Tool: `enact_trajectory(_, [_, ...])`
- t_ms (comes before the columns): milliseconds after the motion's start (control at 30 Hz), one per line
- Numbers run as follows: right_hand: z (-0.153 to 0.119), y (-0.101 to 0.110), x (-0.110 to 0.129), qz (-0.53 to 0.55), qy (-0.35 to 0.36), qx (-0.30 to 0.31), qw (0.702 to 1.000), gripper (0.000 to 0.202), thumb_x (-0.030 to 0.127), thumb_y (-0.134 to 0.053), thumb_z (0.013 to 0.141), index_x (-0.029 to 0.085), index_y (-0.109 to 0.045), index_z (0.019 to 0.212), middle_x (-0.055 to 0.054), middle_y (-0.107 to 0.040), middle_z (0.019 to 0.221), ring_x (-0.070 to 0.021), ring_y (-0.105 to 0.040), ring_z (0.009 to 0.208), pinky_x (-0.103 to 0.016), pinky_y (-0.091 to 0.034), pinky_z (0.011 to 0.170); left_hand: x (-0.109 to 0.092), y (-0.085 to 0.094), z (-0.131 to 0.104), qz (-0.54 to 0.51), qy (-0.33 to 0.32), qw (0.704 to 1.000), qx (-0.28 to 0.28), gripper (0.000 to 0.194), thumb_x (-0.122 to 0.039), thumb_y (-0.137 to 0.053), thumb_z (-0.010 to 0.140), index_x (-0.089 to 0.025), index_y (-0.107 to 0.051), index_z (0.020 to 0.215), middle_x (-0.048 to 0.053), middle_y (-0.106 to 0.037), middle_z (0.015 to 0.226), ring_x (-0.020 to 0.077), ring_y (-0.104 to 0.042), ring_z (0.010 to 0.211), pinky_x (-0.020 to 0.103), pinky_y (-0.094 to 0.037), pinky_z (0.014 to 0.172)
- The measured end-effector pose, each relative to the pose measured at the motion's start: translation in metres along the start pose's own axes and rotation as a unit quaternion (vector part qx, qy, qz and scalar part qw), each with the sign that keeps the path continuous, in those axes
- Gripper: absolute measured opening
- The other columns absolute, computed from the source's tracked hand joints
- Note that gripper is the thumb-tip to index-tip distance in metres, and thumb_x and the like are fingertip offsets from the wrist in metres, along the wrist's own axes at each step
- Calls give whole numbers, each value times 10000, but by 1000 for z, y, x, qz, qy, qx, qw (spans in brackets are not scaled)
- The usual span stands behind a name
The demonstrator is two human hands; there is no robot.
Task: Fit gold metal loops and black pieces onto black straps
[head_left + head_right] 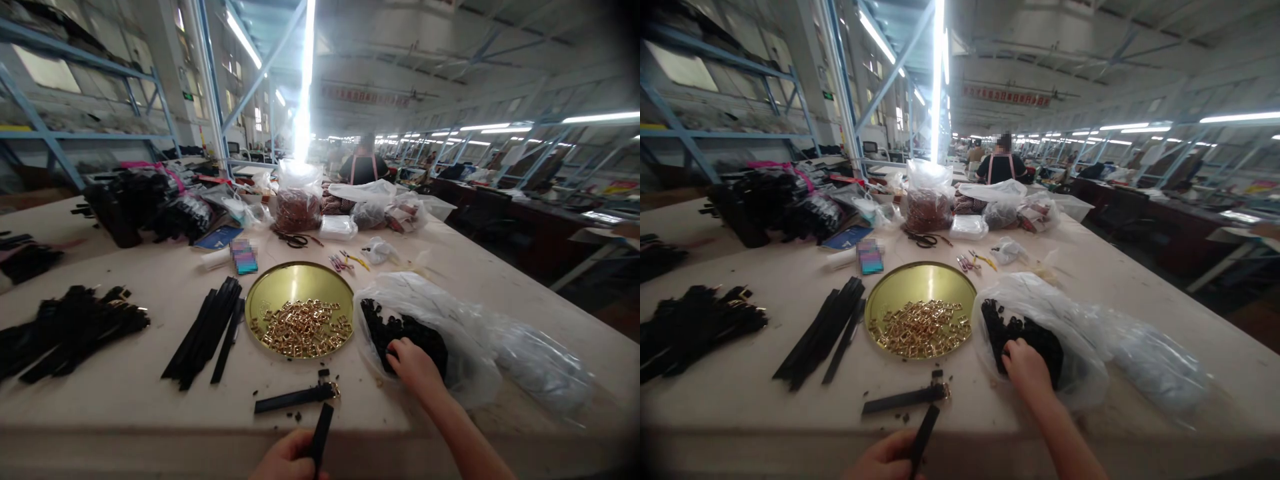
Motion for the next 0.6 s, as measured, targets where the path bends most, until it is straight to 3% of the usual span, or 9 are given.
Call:
enact_trajectory(167, [-13,16,4,43,-34,-46,997,130,288,-483,790,173,-540,804,-73,-589,818,-215,-563,759,-311,-394,677,-16,-11,-7,-105,15,994,8,471,-112,-569,491,-185,-631,951,14,-579,862,147,-581,806,178,-448,593])
enact_trajectory(267, [-32,11,24,199,-56,-11,978,214,413,-530,742,211,-480,695,9,-519,636,-175,-507,607,-281,-375,565,-21,-13,-8,-136,35,990,17,489,-95,-603,477,-193,-636,955,31,-567,893,173,-574,845,201,-474,600])
enact_trajectory(333, [-48,-3,43,379,-66,63,921,287,453,-586,685,215,-442,617,48,-444,547,-145,-443,535,-264,-340,518,-23,-14,-8,-150,44,988,18,478,-85,-623,475,-198,-640,939,38,-560,915,180,-572,854,199,-475,584])
enact_trajectory(433, [-69,-29,72,554,-94,152,813,333,476,-624,672,183,-481,605,44,-484,538,-119,-428,528,-252,-336,531,-26,-15,-11,-155,30,987,8,459,-78,-615,517,-199,-638,959,44,-553,955,180,-576,877,196,-474,600])
enact_trajectory(600, [-86,-52,99,709,-192,177,655,322,422,-710,644,155,-531,615,42,-548,562,-79,-449,512,-209,-351,516,-29,-14,-14,-142,29,989,2,480,-106,-605,542,-204,-614,1011,61,-556,1055,196,-571,939,218,-477,648])
Point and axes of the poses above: each hand's wrist, its own z-axis towards the middle knuckle, its own y-axis out of the back of the hand, x = y × z, the point moved 2 cm from there along z, towards the middle knuckle
